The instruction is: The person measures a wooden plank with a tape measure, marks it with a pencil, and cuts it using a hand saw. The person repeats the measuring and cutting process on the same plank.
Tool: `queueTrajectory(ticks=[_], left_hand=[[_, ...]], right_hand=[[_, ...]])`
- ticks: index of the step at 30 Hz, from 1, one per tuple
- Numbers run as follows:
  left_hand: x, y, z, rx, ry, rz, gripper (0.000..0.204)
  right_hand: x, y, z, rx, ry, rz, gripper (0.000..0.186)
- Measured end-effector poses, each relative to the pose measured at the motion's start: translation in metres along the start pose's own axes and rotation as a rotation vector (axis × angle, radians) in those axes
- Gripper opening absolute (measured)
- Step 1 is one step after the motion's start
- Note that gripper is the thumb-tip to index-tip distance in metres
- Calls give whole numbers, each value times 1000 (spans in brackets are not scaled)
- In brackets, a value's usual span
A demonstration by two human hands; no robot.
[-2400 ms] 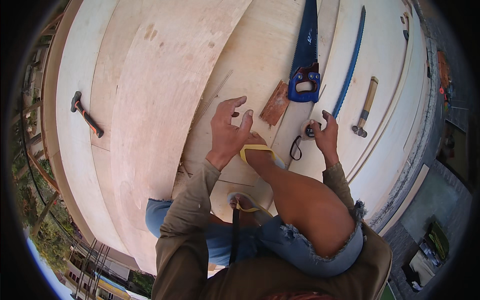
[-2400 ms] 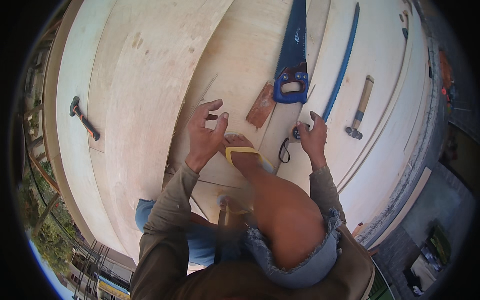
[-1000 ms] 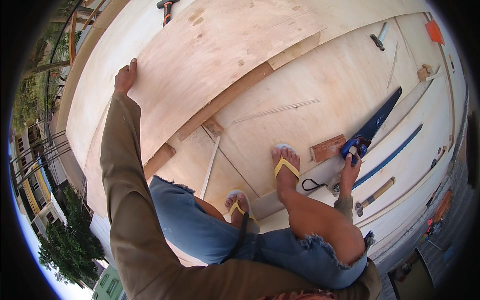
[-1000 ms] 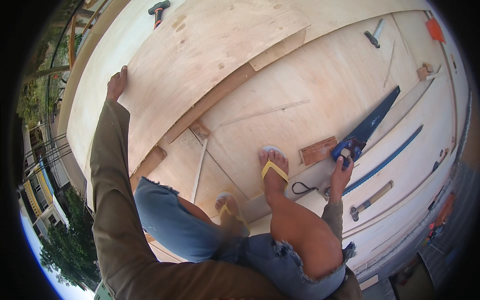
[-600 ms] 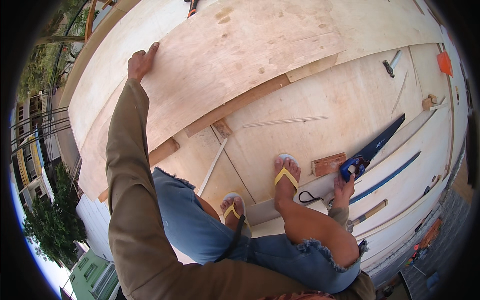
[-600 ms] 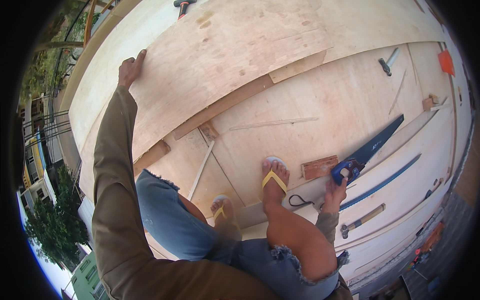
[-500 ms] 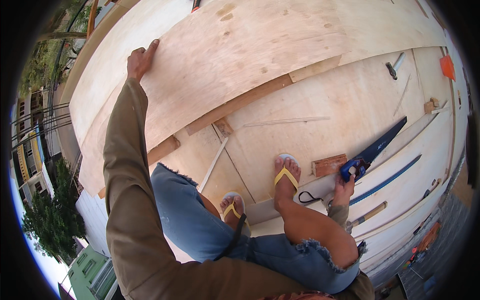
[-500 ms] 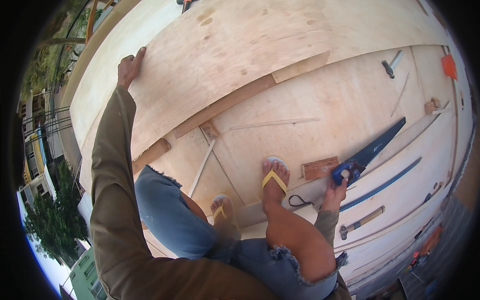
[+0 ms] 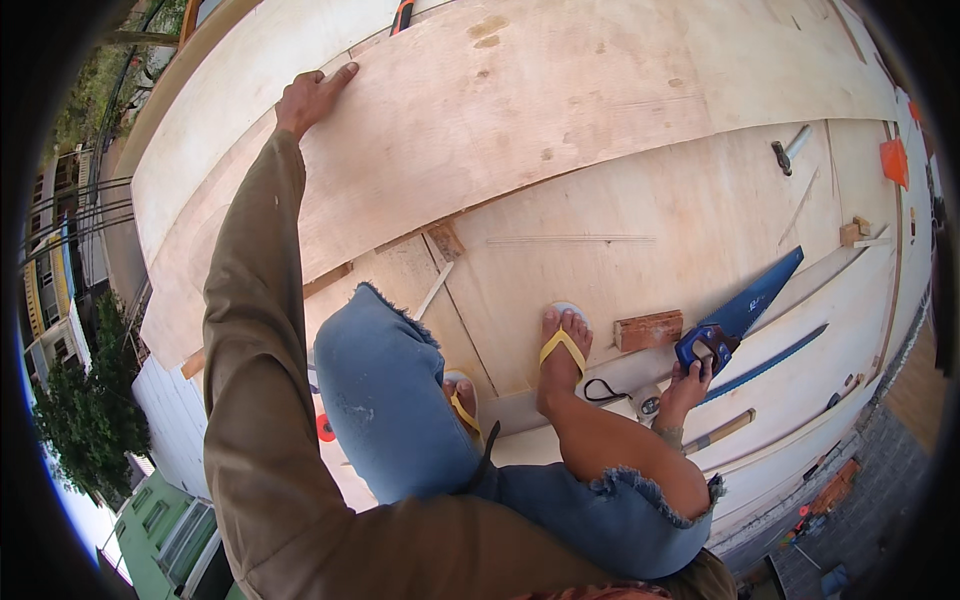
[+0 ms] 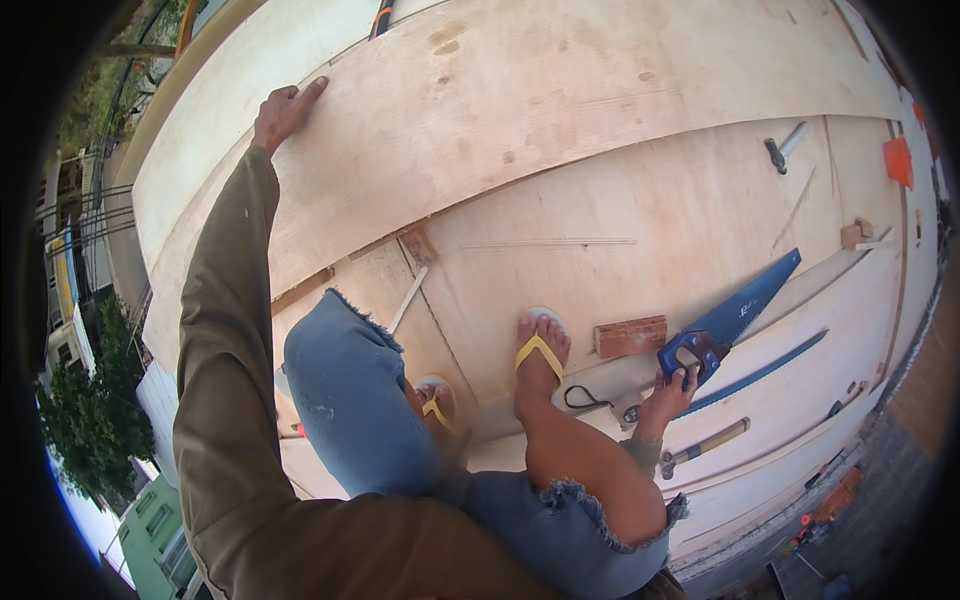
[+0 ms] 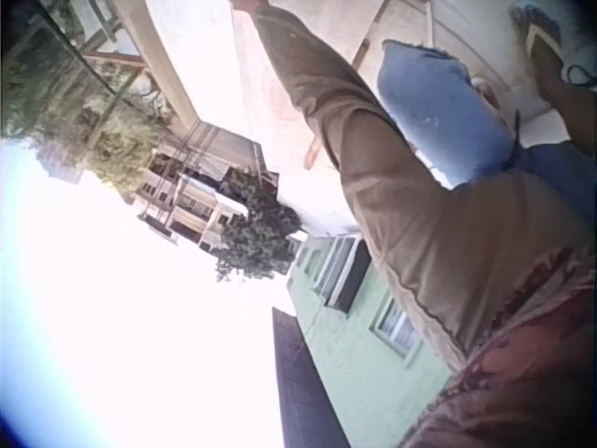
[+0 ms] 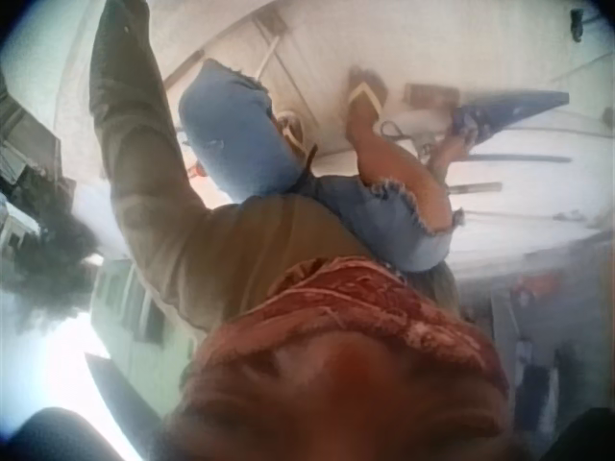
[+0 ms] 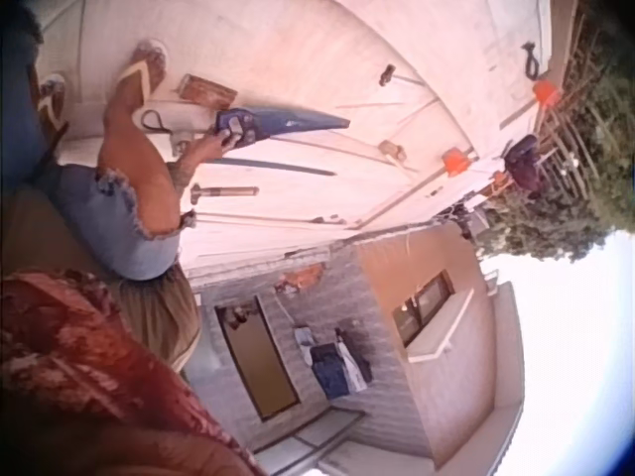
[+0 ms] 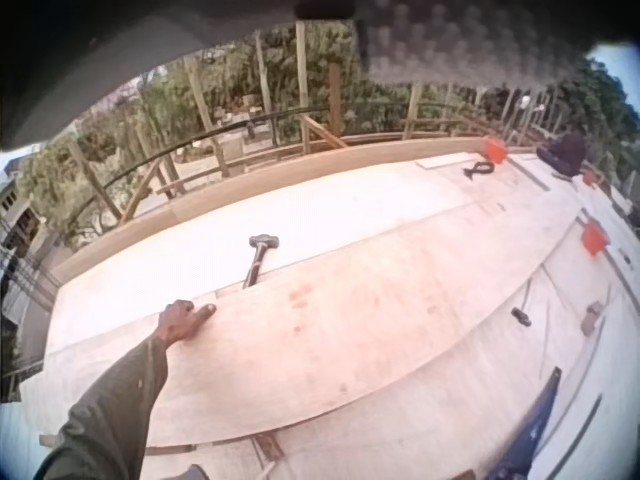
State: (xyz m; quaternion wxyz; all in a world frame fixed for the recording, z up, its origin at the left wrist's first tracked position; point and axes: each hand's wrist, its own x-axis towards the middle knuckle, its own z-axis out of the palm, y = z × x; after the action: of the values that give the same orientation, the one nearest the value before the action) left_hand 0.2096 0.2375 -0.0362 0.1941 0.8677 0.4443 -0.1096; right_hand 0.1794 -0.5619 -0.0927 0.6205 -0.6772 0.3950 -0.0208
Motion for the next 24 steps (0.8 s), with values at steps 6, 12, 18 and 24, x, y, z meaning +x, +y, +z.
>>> queueTrajectory(ticks=[6,12,18,24], left_hand=[[12,-4,31,97,39,34,111],[15,1,44,212,-26,64,107],[8,2,41,92,88,145,102],[6,-7,19,112,56,136,105]], right_hand=[[13,40,-19,-515,-172,-200,69],[51,27,-17,-964,-294,-417,59],[56,12,-9,-1053,-294,-549,48],[17,-37,-4,-774,-210,-647,38]])
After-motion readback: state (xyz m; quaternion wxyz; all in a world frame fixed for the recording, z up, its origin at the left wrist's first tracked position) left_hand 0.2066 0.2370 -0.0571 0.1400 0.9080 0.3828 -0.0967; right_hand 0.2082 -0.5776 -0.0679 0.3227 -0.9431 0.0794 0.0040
